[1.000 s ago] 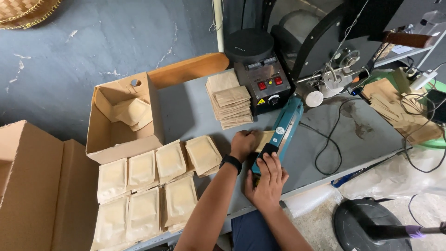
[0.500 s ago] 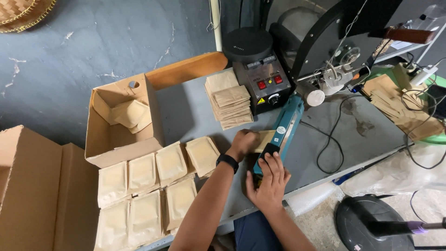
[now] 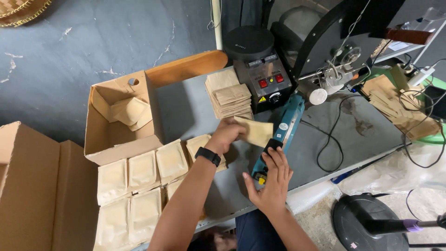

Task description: Folding and heat-sealing individual paper coffee bags and placing them into a cardboard box for packaging.

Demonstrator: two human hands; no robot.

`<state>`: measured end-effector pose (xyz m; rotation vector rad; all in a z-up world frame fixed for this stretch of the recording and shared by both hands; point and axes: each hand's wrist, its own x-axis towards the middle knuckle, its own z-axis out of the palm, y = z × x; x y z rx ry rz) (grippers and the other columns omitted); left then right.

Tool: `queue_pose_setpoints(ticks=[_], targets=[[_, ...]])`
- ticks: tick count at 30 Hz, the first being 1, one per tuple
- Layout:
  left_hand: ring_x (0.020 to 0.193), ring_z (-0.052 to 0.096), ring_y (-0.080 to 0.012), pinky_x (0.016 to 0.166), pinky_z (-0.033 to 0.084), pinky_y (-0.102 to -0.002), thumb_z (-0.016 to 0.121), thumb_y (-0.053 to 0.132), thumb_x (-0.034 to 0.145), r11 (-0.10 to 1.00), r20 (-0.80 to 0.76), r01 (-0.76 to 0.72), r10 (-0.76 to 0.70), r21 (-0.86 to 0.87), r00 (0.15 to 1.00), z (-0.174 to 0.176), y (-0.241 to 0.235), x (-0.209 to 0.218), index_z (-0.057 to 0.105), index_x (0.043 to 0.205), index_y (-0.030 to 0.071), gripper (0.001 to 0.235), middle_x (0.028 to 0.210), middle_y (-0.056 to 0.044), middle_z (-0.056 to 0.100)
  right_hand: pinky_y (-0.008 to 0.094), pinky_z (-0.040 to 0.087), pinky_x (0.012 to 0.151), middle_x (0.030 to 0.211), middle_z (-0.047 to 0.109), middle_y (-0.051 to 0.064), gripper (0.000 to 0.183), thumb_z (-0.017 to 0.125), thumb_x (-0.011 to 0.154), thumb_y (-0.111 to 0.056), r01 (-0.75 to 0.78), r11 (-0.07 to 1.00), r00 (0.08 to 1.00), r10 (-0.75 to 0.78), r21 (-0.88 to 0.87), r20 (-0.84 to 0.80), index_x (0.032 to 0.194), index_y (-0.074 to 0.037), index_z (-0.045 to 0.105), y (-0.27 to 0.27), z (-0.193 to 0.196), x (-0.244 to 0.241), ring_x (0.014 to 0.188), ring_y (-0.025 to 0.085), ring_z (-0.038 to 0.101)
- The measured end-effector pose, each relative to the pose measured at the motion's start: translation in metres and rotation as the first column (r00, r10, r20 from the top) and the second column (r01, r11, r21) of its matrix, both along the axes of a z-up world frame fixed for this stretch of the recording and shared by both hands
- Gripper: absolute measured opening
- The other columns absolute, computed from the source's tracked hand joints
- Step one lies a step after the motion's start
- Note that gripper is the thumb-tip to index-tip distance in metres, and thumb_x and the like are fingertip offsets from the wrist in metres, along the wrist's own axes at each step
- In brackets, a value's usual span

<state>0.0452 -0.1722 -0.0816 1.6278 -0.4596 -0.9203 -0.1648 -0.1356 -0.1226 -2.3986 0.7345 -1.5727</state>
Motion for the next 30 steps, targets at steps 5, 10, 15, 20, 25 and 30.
queue_pose_setpoints(ticks=[5,10,15,20,25,30], targets=[[0.09,0.066,-0.0176,0.08,0.053,-0.034,0.074,-0.002,0.086,0.98,0.228,0.158,-0.127,-0.121,0.965,0.012,0.028,0.016,0.076,0.081,0.011,0.014,0.09,-0.003,0.073,0.051,0.04,0.107,0.147,0.053,0.013,0.057,0.062,0.097,-0.045,-0.035,0.998,0.998,0.033,0.045,0.048,0.136,-0.004,0.055,-0.002,0.027,0.002,0.147,0.037,0.045],[0.072,0.057,-0.0101,0.071,0.056,-0.027,0.075,-0.007,0.075,0.971,0.244,0.134,-0.083,-0.2,0.966,0.009,0.037,0.012,0.083,0.092,0.013,0.027,0.081,-0.007,0.062,0.046,0.035,0.095,0.142,0.053,0.016,0.053,0.075,0.091,-0.028,-0.121,0.991,0.982,0.11,0.062,0.153,0.133,-0.001,0.057,-0.005,0.044,0.008,0.143,0.046,0.044],[0.094,0.068,-0.026,0.077,0.064,-0.041,0.086,-0.004,0.071,0.92,0.179,0.329,-0.295,-0.211,0.939,0.016,0.036,0.005,0.076,0.114,0.001,0.043,0.109,-0.023,0.066,0.053,0.039,0.106,0.138,0.054,0.019,0.052,0.078,0.089,-0.023,-0.123,0.99,0.978,0.109,0.064,0.177,0.13,0.002,0.058,-0.004,0.044,0.009,0.141,0.05,0.044],[0.09,0.071,-0.0308,0.077,0.066,-0.041,0.073,-0.004,0.086,0.905,0.161,0.363,-0.333,-0.221,0.929,0.012,0.025,-0.011,0.075,0.11,-0.004,0.024,0.104,-0.027,0.065,0.054,0.04,0.109,0.138,0.054,0.019,0.05,0.077,0.09,-0.021,-0.118,0.991,0.98,0.106,0.064,0.171,0.13,0.002,0.058,-0.003,0.038,0.009,0.142,0.05,0.044],[0.092,0.072,-0.0193,0.077,0.068,-0.03,0.075,0.005,0.089,0.899,0.124,0.414,-0.398,-0.146,0.909,0.011,0.013,-0.015,0.075,0.101,0.001,0.012,0.103,-0.011,0.075,0.048,0.042,0.108,0.143,0.055,0.013,0.047,0.062,0.101,-0.036,-0.027,0.999,0.997,0.023,0.047,0.073,0.134,-0.004,0.055,-0.002,0.025,0.005,0.146,0.038,0.047],[0.08,0.073,-0.0189,0.074,0.066,-0.029,0.075,0.003,0.089,0.905,0.167,0.406,-0.385,-0.124,0.908,0.006,0.007,-0.012,0.074,0.101,0.001,0.013,0.096,-0.01,0.074,0.048,0.042,0.105,0.145,0.054,0.012,0.046,0.065,0.099,-0.035,-0.029,0.998,0.999,0.026,0.054,0.042,0.134,-0.007,0.056,-0.002,0.011,0.002,0.146,0.037,0.047]])
